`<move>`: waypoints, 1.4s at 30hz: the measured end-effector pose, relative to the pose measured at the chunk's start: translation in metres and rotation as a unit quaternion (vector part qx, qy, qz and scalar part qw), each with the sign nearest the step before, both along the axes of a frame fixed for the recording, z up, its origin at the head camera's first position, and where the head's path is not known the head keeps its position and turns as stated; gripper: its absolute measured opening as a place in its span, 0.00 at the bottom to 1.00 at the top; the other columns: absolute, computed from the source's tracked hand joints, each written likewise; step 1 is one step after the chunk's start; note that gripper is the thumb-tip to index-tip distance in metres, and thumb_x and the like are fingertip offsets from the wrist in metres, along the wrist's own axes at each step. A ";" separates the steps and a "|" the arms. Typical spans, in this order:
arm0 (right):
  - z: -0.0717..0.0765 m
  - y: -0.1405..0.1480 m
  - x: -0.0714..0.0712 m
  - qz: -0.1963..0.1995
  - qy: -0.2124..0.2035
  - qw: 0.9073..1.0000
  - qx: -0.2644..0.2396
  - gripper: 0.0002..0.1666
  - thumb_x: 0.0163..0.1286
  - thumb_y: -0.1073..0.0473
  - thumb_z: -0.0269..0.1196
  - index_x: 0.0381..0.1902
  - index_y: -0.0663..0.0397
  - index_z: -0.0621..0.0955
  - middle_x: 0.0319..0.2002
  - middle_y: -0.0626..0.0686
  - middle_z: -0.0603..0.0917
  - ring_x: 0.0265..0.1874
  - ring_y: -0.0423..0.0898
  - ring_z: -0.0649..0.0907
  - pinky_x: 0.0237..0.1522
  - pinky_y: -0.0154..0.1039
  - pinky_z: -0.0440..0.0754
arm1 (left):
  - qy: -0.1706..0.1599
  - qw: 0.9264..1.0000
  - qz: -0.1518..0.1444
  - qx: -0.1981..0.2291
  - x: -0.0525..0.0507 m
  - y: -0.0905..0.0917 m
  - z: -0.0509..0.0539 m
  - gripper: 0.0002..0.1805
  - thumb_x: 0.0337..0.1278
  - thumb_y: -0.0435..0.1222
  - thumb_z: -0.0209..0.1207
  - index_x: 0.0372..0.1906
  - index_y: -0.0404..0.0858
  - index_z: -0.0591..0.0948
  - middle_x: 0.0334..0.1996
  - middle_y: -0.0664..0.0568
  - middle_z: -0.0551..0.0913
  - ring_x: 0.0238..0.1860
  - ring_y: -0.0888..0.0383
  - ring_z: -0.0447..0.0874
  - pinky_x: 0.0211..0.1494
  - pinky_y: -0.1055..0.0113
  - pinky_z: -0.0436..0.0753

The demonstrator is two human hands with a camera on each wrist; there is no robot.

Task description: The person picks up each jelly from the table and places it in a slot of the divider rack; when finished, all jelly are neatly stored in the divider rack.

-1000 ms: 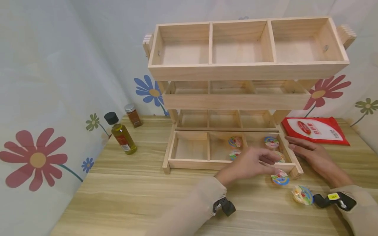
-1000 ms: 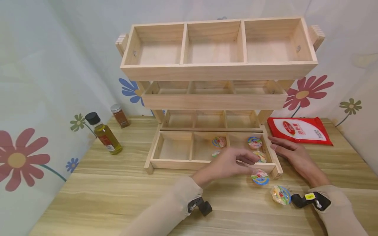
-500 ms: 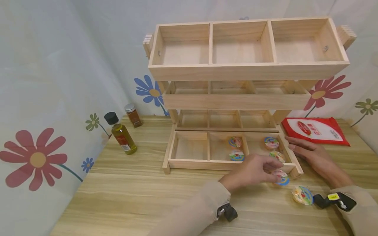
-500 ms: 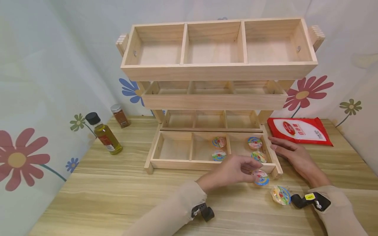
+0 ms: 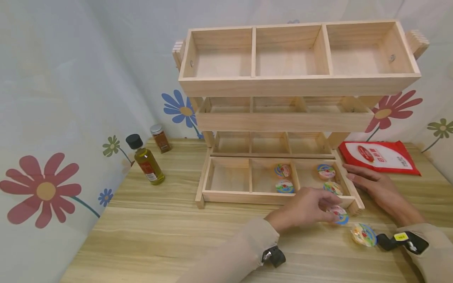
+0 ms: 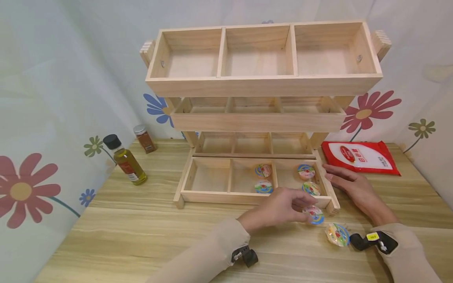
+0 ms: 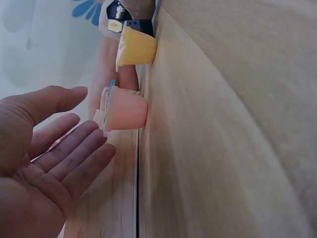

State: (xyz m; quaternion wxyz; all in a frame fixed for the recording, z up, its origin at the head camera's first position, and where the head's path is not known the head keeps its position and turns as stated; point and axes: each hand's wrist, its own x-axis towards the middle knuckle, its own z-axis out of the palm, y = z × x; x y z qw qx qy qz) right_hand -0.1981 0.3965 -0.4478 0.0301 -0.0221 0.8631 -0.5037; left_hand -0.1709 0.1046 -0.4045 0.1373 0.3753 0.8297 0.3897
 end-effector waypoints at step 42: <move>-0.001 0.001 -0.001 0.001 0.003 1.000 -0.015 0.33 0.83 0.44 0.59 0.80 0.44 0.72 0.59 0.23 0.76 0.57 0.25 0.71 0.51 0.19 0.73 | 0.086 0.992 -0.050 -0.074 0.002 0.012 -0.009 0.21 0.58 0.47 0.78 0.56 0.50 0.90 0.43 0.72 0.86 0.37 0.81 0.72 0.41 0.89 0.70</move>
